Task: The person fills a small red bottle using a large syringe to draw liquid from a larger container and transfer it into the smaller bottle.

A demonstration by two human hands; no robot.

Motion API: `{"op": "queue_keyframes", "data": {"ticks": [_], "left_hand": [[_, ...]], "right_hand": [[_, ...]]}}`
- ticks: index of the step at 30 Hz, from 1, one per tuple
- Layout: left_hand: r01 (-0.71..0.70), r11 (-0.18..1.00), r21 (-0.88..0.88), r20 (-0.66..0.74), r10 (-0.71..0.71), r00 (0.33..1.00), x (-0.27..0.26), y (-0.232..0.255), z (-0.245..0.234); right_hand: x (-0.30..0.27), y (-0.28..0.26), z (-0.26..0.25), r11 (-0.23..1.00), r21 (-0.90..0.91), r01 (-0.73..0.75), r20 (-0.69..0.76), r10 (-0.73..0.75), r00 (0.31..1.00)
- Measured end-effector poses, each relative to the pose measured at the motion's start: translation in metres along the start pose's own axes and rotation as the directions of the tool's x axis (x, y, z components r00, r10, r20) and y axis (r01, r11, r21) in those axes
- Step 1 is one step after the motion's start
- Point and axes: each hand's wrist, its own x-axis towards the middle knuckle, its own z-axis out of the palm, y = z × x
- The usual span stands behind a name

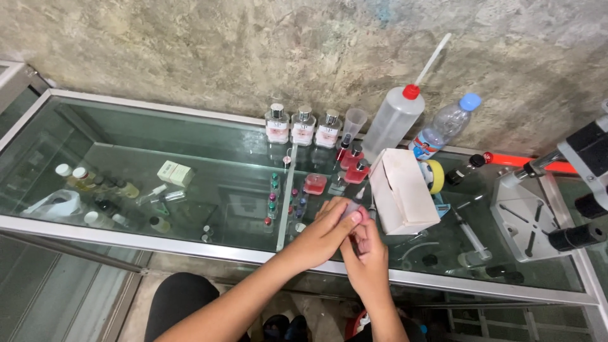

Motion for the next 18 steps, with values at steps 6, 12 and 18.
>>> {"op": "queue_keyframes", "data": {"ticks": [6,12,18], "left_hand": [[0.002,0.928,0.371,-0.202,0.079,0.976,-0.004,-0.055,-0.046],[-0.018,0.842,0.54,-0.267,0.191,0.945,0.007,-0.115,-0.099],[-0.047,0.84,0.541,-0.247,0.212,0.946,-0.005,-0.108,-0.099]], "right_hand": [[0.022,0.025,0.009,0.932,-0.347,-0.105,-0.019,0.105,0.994],[0.031,0.048,0.021,0.864,-0.488,-0.125,-0.028,0.128,0.991],[0.019,0.044,0.03,0.797,-0.602,-0.049,-0.017,0.049,0.999]]}}
